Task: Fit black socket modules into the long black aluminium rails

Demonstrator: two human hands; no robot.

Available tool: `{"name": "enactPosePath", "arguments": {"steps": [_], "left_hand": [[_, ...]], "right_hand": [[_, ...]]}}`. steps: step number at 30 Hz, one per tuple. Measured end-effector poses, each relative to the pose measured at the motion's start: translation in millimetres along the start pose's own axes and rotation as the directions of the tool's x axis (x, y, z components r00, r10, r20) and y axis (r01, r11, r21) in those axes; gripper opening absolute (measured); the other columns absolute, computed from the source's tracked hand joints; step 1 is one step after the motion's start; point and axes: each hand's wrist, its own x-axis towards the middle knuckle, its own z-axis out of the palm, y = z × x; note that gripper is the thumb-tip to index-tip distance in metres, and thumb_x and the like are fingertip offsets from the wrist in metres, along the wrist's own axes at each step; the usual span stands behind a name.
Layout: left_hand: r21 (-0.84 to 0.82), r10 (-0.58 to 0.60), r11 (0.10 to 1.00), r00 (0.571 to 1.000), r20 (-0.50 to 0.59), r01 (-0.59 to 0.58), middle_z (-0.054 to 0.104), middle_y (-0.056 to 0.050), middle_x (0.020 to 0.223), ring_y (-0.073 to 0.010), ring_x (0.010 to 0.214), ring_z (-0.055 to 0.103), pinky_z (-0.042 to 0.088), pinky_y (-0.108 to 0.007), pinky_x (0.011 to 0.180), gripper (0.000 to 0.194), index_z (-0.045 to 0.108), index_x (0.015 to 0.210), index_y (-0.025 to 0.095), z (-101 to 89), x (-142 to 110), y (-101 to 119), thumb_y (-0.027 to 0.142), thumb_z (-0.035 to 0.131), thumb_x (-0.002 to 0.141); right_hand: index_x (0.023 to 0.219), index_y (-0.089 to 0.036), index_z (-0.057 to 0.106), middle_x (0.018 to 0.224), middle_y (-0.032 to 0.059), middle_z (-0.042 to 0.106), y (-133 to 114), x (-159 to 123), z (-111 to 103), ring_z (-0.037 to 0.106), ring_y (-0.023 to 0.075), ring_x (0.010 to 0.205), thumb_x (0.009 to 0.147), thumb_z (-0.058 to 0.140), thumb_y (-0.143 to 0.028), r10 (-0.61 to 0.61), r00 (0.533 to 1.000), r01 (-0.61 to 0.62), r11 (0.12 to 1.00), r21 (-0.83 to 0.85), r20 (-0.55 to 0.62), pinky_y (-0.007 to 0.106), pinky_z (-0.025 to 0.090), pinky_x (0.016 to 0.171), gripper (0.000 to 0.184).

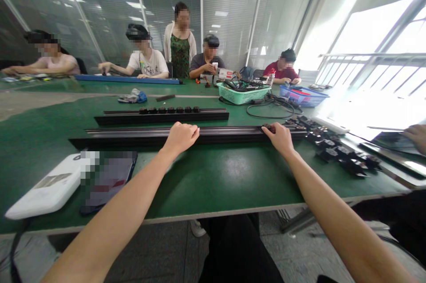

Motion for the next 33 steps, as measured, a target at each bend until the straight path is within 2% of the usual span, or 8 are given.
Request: {"name": "enactPosePath", "arguments": {"steps": [9, 13, 21, 33], "left_hand": [[0.008, 0.002, 1.0, 1.0, 0.0, -0.002, 0.075, -0.01, 0.081, -0.0248, 0.074, 0.068, 0.038, -0.038, 0.072, 0.046, 0.068, 0.078, 0.018, 2.1, -0.1, -0.6, 0.034, 0.033, 0.103], [0.001, 0.003, 1.0, 1.0, -0.008, -0.003, 0.075, -0.01, 0.079, -0.0247, 0.073, 0.068, 0.038, -0.038, 0.072, 0.046, 0.067, 0.077, 0.018, 1.9, -0.1, -0.4, 0.033, 0.033, 0.103], [-0.008, 0.004, 1.0, 1.0, -0.02, -0.004, 0.074, -0.01, 0.079, -0.0241, 0.072, 0.068, 0.038, -0.038, 0.072, 0.046, 0.068, 0.077, 0.018, 1.0, -0.4, 0.2, 0.033, 0.034, 0.103], [0.005, -0.004, 1.0, 1.0, -0.009, 0.004, 0.075, -0.01, 0.08, -0.0246, 0.074, 0.068, 0.038, -0.038, 0.073, 0.045, 0.068, 0.078, 0.018, 1.8, -0.1, -0.6, 0.034, 0.034, 0.103]], "right_hand": [[0.093, -0.015, 0.064, 0.092, 0.018, 0.07, -0.9, 0.1, 2.7, 0.062, 0.0301, 0.091, 0.096, 0.051, -0.049, 0.0, 1.0, 0.0, 0.99, -0.142, -0.005, 0.037, 0.044, 0.079, 0.036], [0.094, -0.016, 0.065, 0.095, 0.018, 0.071, 1.3, 0.5, 4.2, 0.062, 0.0302, 0.093, 0.096, 0.05, -0.051, -0.011, 1.0, 0.009, 0.994, -0.112, -0.014, 0.038, 0.045, 0.081, 0.038], [0.091, -0.017, 0.068, 0.093, 0.0143, 0.073, 7.4, 0.4, 2.2, 0.065, 0.0285, 0.089, 0.09, 0.058, -0.059, 0.073, 0.997, -0.073, 0.997, -0.005, -0.041, 0.037, 0.045, 0.082, 0.042], [0.089, -0.02, 0.062, 0.09, 0.014, 0.072, 9.4, 0.4, 0.9, 0.064, 0.0289, 0.085, 0.085, 0.05, -0.079, 0.072, 0.996, -0.068, 0.995, 0.077, -0.056, 0.039, 0.044, 0.079, 0.059]]}}
